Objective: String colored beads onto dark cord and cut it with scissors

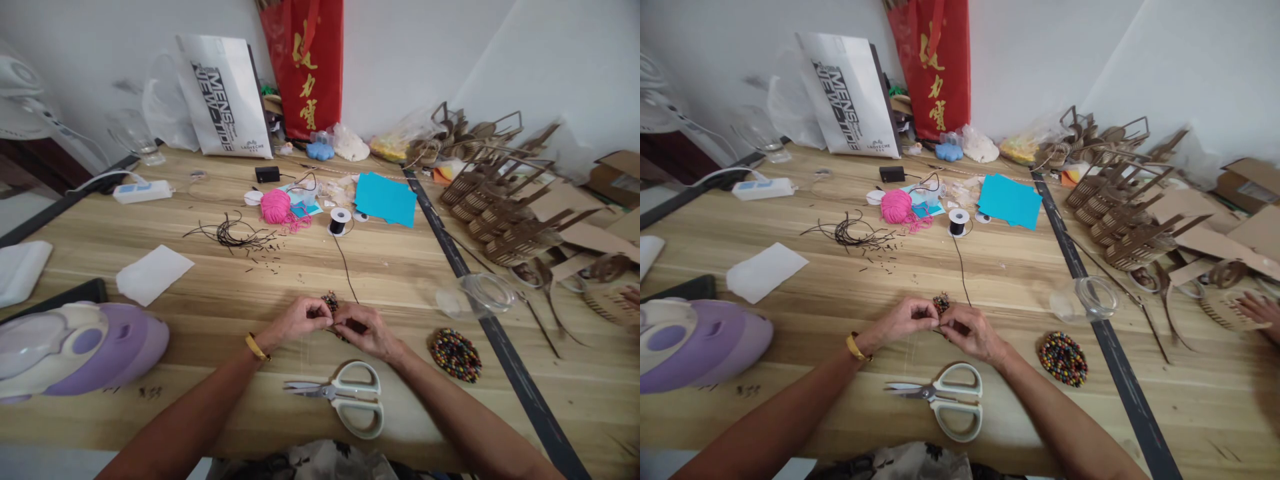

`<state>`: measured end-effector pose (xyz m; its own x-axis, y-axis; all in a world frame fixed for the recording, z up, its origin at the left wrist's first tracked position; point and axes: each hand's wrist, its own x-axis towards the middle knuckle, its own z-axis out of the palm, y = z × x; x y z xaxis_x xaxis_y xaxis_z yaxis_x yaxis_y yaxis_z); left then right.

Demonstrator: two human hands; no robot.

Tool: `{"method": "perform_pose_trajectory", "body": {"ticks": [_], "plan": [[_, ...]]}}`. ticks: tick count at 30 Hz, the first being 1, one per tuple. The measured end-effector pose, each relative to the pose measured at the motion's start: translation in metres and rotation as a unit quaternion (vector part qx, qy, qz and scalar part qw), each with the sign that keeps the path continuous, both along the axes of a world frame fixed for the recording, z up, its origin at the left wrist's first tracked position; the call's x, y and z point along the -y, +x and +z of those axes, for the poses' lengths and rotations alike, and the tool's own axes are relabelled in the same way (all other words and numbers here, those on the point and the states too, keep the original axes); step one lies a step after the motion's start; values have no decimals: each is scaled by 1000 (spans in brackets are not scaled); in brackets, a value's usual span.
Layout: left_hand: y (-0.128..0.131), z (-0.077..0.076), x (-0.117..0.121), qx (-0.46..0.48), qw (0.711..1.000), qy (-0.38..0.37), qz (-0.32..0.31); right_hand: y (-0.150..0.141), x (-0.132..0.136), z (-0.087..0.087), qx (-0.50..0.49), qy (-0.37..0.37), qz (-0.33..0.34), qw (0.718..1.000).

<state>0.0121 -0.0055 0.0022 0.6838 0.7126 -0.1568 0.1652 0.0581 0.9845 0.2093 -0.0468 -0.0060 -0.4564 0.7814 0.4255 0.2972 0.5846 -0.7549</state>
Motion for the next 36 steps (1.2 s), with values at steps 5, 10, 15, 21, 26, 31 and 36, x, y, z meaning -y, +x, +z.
{"method": "perform_pose_trajectory", "body": {"ticks": [5,10,15,21,26,31,36], "plan": [[0,1,1,0,1000,-1,-1,1,1,-2,-1,-9,-14,1000],[0,2,0,1,1000,1,0,0,1,-2,2,-7,-13,1000],[-1,0,-1,9,1000,-7,-5,-1,1,1,-2,-4,-7,1000],[-5,-3,-4,1,1000,3,-27,-1,1,1,-5,3,-11,1000],[-5,-2,-5,5,1000,-8,-25,-1,0,3,-10,9,-8,1000],[-5,-4,-4,23,999,-33,-8,-1,0,4,-4,2,-4,1000],[-4,-4,-4,25,999,-29,2,0,0,2,-2,4,-8,1000]]}}
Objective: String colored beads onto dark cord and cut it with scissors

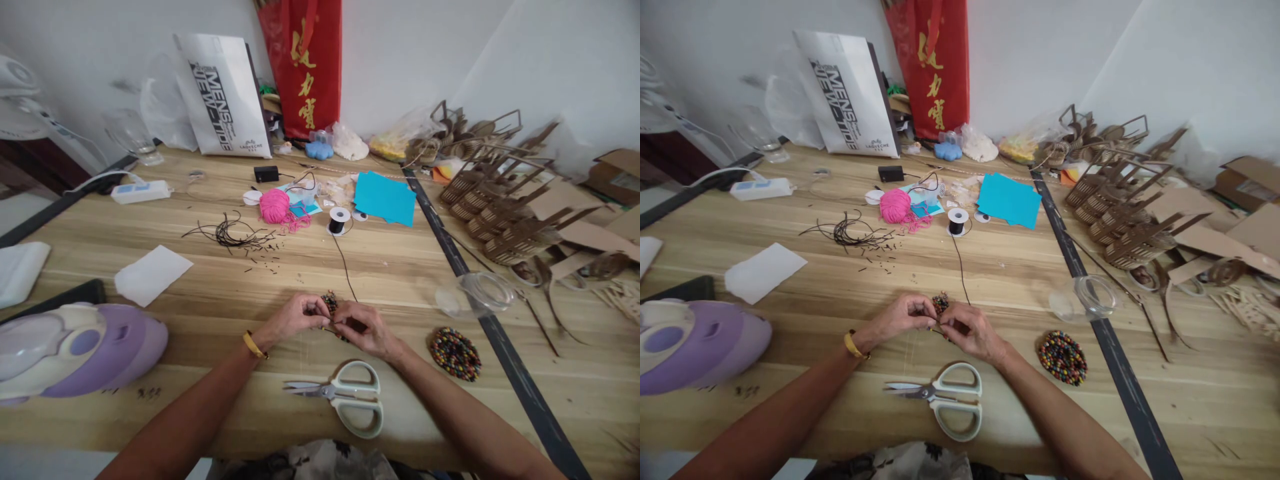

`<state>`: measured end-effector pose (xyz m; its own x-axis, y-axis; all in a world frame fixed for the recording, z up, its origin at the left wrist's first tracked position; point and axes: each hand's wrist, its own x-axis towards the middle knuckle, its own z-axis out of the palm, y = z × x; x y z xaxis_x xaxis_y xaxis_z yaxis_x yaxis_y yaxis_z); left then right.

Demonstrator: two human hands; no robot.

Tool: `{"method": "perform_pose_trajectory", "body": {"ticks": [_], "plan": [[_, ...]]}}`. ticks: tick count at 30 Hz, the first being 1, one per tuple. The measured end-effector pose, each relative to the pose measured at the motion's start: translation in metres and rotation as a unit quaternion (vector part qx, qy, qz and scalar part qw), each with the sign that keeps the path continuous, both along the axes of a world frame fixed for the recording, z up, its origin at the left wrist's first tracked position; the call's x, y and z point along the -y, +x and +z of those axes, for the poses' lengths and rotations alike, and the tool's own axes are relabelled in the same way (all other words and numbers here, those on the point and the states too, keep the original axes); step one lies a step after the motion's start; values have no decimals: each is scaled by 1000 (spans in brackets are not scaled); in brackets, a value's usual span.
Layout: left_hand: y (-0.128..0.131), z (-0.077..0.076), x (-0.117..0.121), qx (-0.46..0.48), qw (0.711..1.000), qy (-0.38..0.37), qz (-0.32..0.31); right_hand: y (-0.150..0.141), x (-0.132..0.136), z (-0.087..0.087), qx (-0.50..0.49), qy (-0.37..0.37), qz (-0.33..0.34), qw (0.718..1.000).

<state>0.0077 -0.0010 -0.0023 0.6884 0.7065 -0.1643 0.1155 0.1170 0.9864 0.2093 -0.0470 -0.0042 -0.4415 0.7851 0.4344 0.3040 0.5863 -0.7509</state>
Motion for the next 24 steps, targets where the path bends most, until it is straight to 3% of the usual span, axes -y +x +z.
{"method": "perform_pose_trajectory", "body": {"ticks": [24], "plan": [[3,-4,2,-9,1000,6,-15,0,1,-2,-14,-22,-11,1000]]}}
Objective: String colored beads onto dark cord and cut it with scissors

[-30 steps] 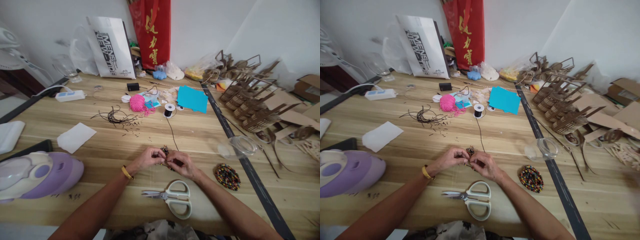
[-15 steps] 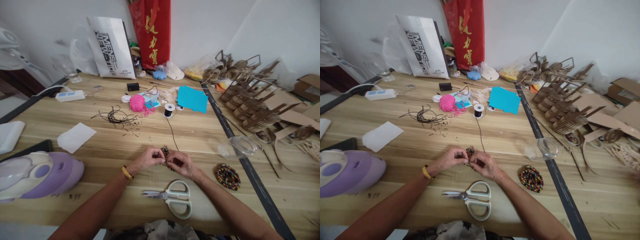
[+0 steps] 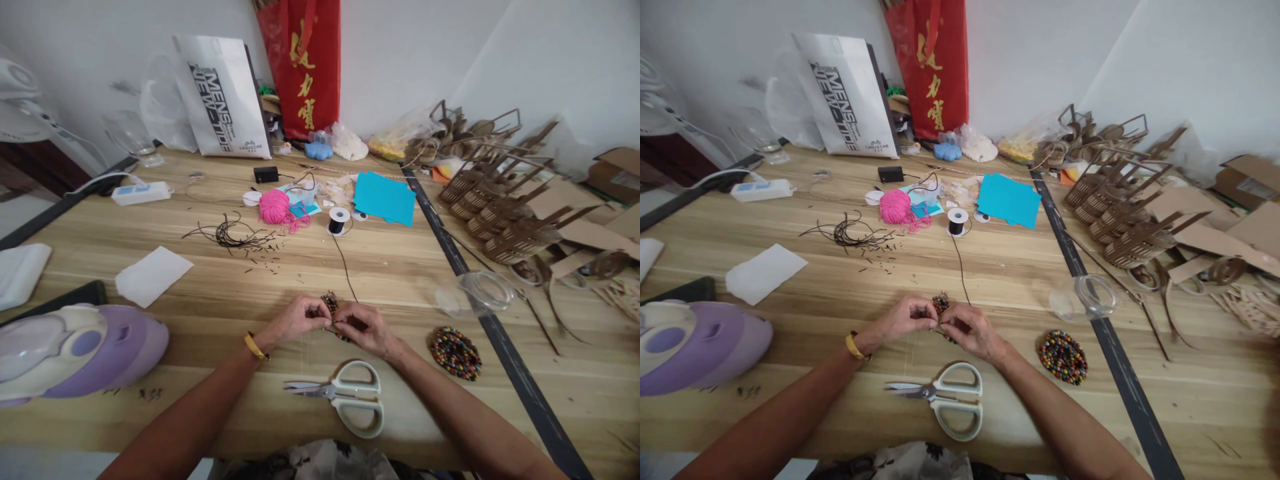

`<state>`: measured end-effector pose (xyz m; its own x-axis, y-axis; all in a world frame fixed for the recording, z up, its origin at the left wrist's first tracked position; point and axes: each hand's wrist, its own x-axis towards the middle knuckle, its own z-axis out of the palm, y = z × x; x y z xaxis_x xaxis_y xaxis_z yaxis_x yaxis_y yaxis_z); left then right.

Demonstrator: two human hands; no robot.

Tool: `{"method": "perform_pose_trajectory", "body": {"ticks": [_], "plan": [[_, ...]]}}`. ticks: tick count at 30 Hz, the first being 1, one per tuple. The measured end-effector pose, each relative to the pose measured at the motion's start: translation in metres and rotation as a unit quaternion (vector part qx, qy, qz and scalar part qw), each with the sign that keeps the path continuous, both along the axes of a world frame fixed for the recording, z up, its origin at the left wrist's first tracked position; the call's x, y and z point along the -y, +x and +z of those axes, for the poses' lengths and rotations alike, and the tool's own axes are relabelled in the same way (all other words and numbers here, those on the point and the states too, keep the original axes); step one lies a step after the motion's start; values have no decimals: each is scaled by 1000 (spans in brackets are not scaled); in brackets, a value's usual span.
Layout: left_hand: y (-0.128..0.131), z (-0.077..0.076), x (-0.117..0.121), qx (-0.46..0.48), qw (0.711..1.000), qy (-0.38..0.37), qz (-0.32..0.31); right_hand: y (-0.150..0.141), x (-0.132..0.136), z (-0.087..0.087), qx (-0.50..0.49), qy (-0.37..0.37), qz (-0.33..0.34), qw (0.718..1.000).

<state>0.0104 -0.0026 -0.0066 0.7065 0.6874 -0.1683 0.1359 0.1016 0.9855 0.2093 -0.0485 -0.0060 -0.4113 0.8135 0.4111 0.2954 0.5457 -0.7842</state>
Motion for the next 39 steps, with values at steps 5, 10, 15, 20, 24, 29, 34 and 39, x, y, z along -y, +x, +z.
{"method": "perform_pose_trajectory", "body": {"ticks": [5,10,15,20,24,29,34,39], "plan": [[0,4,0,-6,1000,3,0,1,0,-1,5,5,-1,1000],[0,6,1,-6,1000,10,-4,2,0,-3,19,5,2,1000],[1,4,1,-8,1000,25,16,2,0,-2,21,30,4,999],[-1,2,0,-17,999,31,32,2,0,0,15,43,18,999],[-1,5,0,-17,999,22,33,2,0,2,21,54,13,998],[-2,14,1,-7,999,-8,43,2,1,3,24,58,8,998],[-3,16,1,-4,999,-15,35,2,0,2,20,64,10,998],[-2,11,0,18,1000,2,3,1,0,0,26,73,9,997]]}}
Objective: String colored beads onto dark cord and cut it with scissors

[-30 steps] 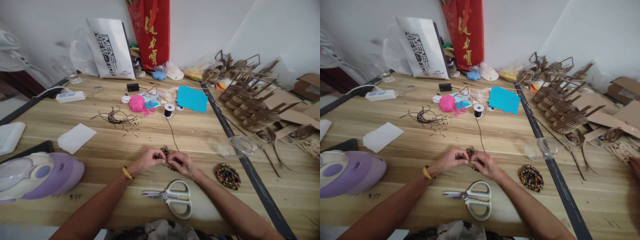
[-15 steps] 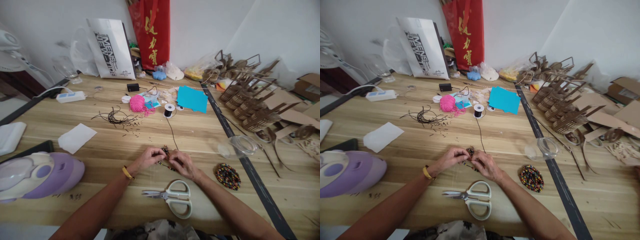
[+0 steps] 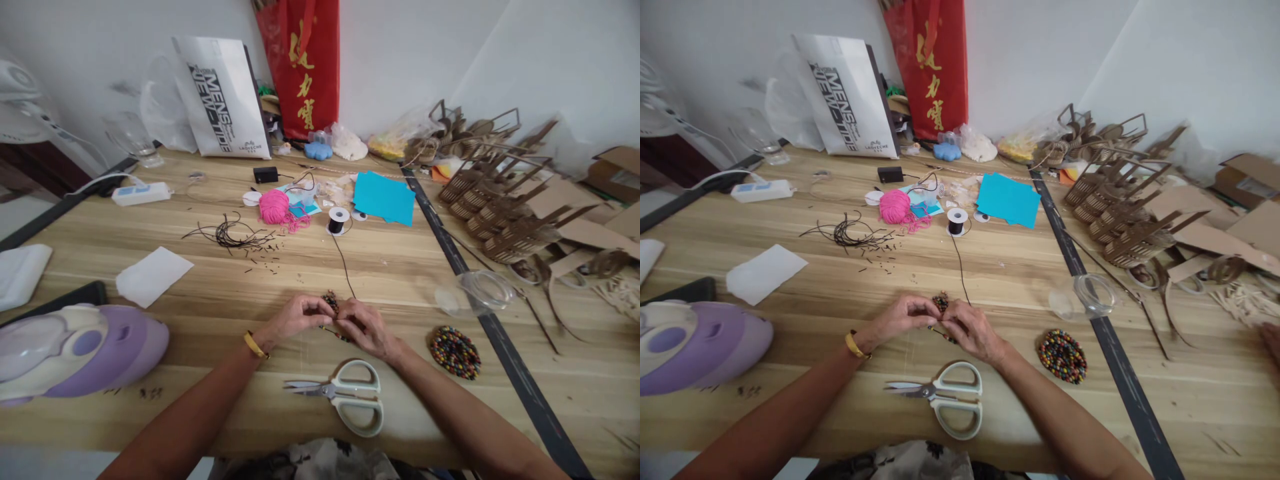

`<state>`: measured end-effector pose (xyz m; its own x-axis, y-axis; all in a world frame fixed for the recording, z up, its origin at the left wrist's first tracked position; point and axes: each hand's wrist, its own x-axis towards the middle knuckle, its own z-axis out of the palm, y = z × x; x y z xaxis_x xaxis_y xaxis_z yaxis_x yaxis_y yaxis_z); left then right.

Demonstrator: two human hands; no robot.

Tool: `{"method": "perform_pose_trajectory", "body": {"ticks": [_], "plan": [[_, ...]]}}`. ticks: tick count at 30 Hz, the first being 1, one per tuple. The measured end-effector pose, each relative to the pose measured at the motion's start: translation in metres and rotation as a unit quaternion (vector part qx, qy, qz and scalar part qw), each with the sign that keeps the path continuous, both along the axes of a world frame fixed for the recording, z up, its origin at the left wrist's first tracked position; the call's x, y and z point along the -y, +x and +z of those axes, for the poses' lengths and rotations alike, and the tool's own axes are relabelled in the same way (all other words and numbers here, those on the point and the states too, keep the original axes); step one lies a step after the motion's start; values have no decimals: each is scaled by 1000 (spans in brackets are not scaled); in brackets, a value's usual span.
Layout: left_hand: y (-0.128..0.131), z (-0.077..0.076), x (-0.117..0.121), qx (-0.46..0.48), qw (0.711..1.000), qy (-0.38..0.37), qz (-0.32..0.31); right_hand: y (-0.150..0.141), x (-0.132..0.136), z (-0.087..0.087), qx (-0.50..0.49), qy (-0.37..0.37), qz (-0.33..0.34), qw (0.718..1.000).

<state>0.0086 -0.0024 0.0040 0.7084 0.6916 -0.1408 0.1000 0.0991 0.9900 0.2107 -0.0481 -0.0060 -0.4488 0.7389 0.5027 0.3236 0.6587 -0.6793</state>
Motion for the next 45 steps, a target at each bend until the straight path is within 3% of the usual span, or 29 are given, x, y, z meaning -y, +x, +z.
{"method": "perform_pose_trajectory", "body": {"ticks": [18,38,41,45], "plan": [[1,-5,1,-15,1000,4,-8,0,0,-2,17,-8,-10,1000],[1,-7,0,-5,1000,5,-8,1,0,-4,76,6,31,997],[1,-5,0,-10,1000,4,-2,2,1,-4,54,9,-7,998],[1,-1,0,-15,1000,-6,1,3,-1,-3,-13,-25,-132,991]]}}
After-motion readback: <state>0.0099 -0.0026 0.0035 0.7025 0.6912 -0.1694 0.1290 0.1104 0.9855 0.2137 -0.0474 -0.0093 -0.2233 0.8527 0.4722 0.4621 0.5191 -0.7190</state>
